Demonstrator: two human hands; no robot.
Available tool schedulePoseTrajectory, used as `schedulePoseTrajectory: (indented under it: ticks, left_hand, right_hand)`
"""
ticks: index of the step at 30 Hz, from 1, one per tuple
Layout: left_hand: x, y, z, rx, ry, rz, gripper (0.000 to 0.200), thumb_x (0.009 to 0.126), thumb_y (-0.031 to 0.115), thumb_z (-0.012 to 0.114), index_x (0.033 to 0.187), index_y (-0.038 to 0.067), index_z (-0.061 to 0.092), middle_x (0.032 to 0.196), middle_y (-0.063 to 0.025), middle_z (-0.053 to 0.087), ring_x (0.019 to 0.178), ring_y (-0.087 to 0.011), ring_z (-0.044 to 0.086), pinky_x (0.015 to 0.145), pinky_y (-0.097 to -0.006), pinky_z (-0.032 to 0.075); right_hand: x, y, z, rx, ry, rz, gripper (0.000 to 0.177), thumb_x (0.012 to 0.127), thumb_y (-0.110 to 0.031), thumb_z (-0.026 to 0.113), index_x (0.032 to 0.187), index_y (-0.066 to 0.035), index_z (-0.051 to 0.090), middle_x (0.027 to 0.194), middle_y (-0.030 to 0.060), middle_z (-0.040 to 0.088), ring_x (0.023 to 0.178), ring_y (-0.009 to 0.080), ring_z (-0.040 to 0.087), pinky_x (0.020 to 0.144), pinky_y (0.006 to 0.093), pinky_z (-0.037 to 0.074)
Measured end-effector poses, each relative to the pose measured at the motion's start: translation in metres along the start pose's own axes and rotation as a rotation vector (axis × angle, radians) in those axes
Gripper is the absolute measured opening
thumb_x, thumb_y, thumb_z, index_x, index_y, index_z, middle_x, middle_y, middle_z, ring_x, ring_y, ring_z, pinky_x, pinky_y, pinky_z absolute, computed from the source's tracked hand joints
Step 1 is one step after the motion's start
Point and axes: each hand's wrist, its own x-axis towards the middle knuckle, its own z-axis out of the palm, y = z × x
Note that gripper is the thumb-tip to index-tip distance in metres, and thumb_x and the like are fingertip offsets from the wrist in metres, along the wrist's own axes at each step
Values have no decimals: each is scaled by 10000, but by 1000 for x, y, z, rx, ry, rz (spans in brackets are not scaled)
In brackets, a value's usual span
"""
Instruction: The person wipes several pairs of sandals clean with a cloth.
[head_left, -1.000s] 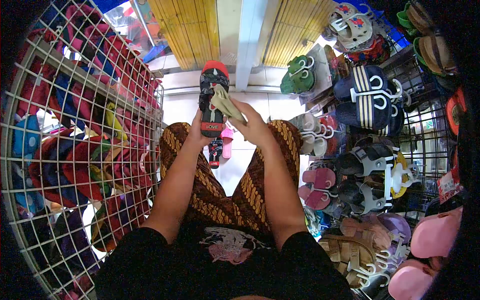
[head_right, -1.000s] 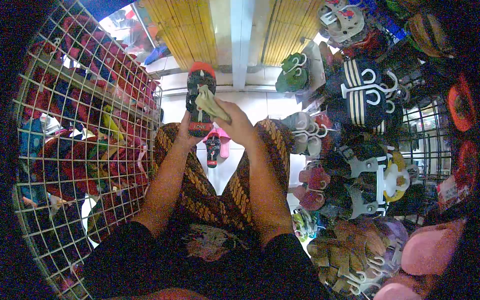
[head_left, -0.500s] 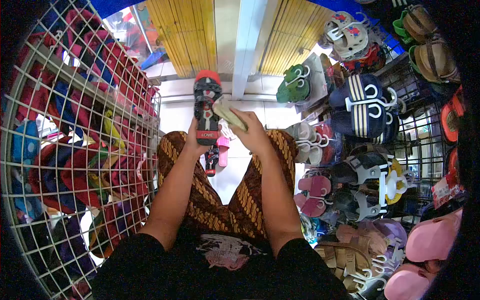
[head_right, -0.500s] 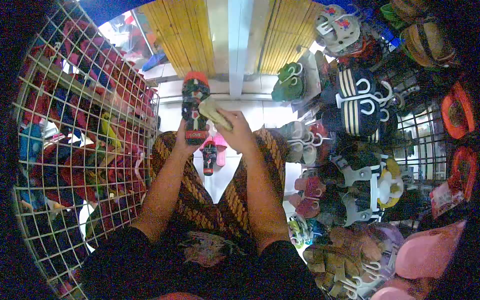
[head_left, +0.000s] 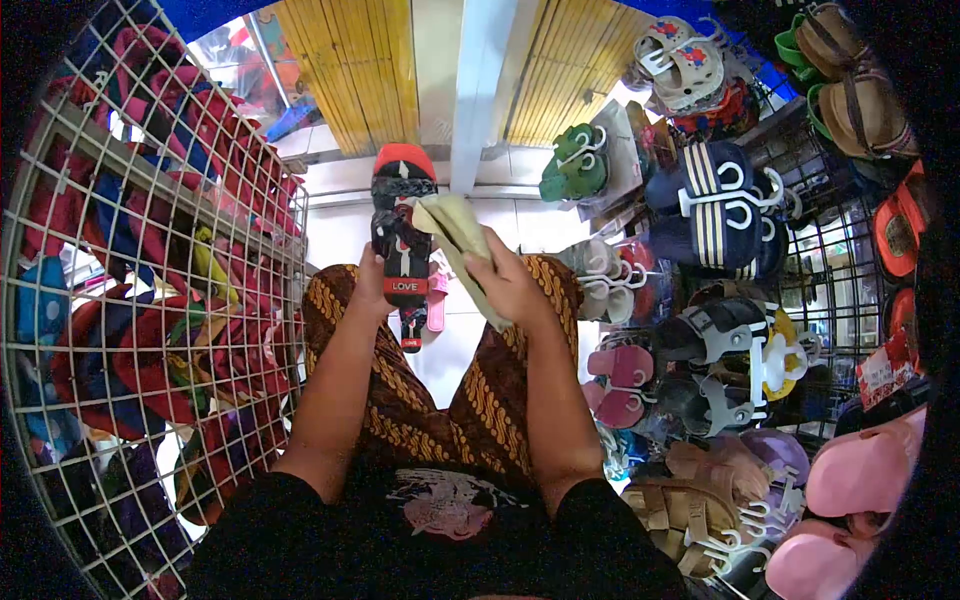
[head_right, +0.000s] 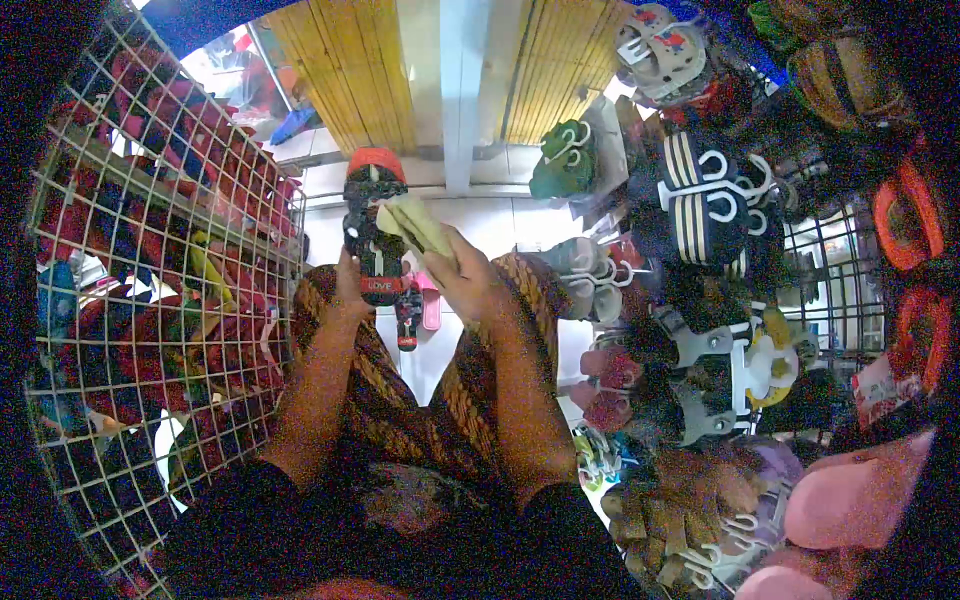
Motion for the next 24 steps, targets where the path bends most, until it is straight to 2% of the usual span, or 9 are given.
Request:
schedulePoseTrajectory:
  ticks: [2, 4, 9, 11, 14, 18, 20, 21, 24]
  left_hand:
    - [-7, -3, 20, 29, 41, -55, 824, 889, 629, 482, 1457, 39, 392, 1346, -244, 537, 1017, -441, 642, 889, -555, 539]
    - [-1, -1, 1, -33, -13, -175, 916, 831, 716, 470, 1448, 42, 404, 1302, -282, 553, 1030, -476, 628, 916, -578, 510]
    - [-4, -16, -8, 70, -110, -428, 784, 936, 638, 382, 1430, 30, 417, 1226, -316, 588, 978, -467, 656, 857, -553, 548]
    - [-10, -21, 12, 417, -111, -526, 691, 967, 540, 414, 1429, 28, 417, 1249, -313, 583, 1033, -473, 642, 890, -559, 535]
    - [-25, -46, 32, 92, -429, -685, 713, 913, 477, 523, 1412, -22, 419, 1292, -342, 545, 1119, -508, 594, 972, -605, 474]
    - [-33, -68, 34, 253, -189, -1057, 503, 944, 237, 518, 1318, -96, 480, 1224, -353, 582, 1100, -521, 598, 961, -611, 480]
    - [-33, -82, 48, 226, -246, -1063, 409, 948, 160, 521, 1280, -79, 530, 1190, -314, 617, 1069, -448, 636, 959, -557, 504]
    - [-35, -81, 76, 548, -242, -1011, 411, 948, 175, 531, 1274, -74, 539, 1191, -297, 624, 1055, -418, 649, 956, -533, 512]
    - [-36, -88, 71, 1311, -543, -650, 406, 942, 214, 559, 1253, -46, 576, 1155, -164, 669, 959, -243, 687, 885, -359, 549]
  right_hand:
    - [-25, -32, -13, 84, -2, 266, 521, 1019, -271, 521, 1450, -7, 394, 1323, 124, 551, 1159, 176, 524, 992, 317, 432]
    - [-45, 18, -26, 65, 72, 202, 575, 1007, -315, 541, 1469, -21, 367, 1292, 133, 577, 1119, 183, 585, 988, 321, 468]
    - [-123, -22, -29, 660, 82, 274, 620, 867, -173, 704, 1400, 7, 443, 1238, 167, 614, 1068, 229, 650, 931, 361, 521]
    - [-155, -27, -33, 536, 234, 426, 581, 840, -117, 710, 1359, 13, 482, 1201, 147, 637, 1043, 216, 652, 918, 349, 519]
    - [-193, -38, -41, 275, 295, 571, 524, 826, -80, 715, 1307, 18, 532, 1151, 110, 668, 1010, 193, 649, 903, 328, 511]
    - [-231, -63, -43, 203, 340, 600, 547, 844, -81, 714, 1339, 1, 497, 1147, 110, 667, 1023, 186, 643, 910, 344, 513]
    - [-242, -71, -35, 104, 439, 571, 568, 840, -55, 709, 1352, -1, 469, 1155, 111, 658, 1020, 189, 642, 908, 349, 513]
    - [-252, -59, -36, -178, 389, 426, 577, 836, -59, 732, 1337, -17, 449, 1166, 123, 646, 1025, 191, 641, 906, 352, 514]
    - [-243, -88, -24, 50, 484, 499, 567, 826, -104, 771, 1297, -25, 465, 1151, 119, 649, 1037, 210, 633, 917, 368, 507]
